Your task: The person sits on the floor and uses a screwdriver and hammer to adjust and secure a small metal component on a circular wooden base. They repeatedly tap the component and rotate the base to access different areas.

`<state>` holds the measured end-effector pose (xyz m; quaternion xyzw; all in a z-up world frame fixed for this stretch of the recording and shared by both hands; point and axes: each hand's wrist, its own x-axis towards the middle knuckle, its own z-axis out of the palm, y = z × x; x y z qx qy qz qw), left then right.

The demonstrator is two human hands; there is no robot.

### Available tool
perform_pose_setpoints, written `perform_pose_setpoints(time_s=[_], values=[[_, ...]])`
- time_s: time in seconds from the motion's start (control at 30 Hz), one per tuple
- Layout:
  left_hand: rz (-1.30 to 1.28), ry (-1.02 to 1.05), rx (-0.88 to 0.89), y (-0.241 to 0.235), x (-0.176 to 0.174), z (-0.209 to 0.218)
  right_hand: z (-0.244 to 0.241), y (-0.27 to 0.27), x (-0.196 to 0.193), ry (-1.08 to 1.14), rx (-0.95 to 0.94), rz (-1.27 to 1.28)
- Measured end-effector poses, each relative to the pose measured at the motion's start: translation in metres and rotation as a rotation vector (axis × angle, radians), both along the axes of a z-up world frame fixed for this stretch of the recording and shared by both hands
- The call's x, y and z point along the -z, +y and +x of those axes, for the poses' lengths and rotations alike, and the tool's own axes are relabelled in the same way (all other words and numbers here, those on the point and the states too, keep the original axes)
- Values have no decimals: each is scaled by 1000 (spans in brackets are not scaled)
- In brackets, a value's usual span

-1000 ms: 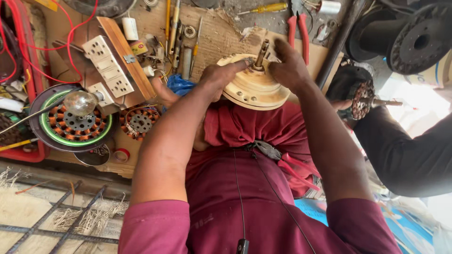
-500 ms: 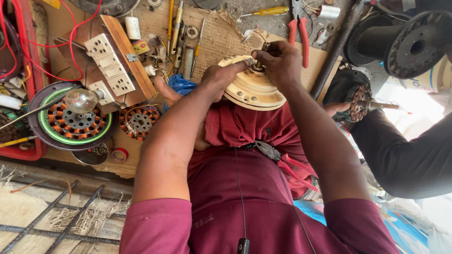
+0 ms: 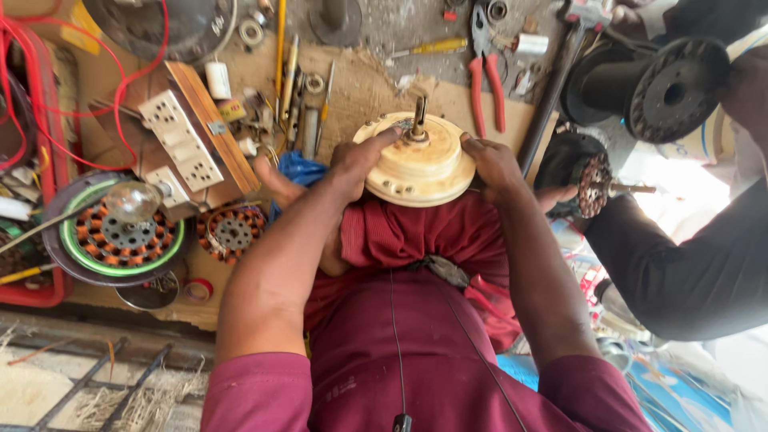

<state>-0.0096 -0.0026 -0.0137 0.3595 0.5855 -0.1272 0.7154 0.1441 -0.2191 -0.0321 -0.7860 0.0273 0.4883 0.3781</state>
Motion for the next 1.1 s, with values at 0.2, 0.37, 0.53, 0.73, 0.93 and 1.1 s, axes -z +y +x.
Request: perform_pose_setpoints(time_s=[0.2,0.37,0.53,0.73,0.93,1.1], values=[[88,-185,-175,7,11,11,1,28,23,239,571,367],[129,-41,-256,8,33,17,0,34,56,224,609,561],[307,-62,-106,4,59,13,1,6,72,306,639,555],[549,-150,-153,12,88,20,-6,-12,67,350,740,403],[712,-106,13,14,99,21,-2,7,57,299,787,397],[916,-18,55,1,91,14,-6,25,62,63,720,284]])
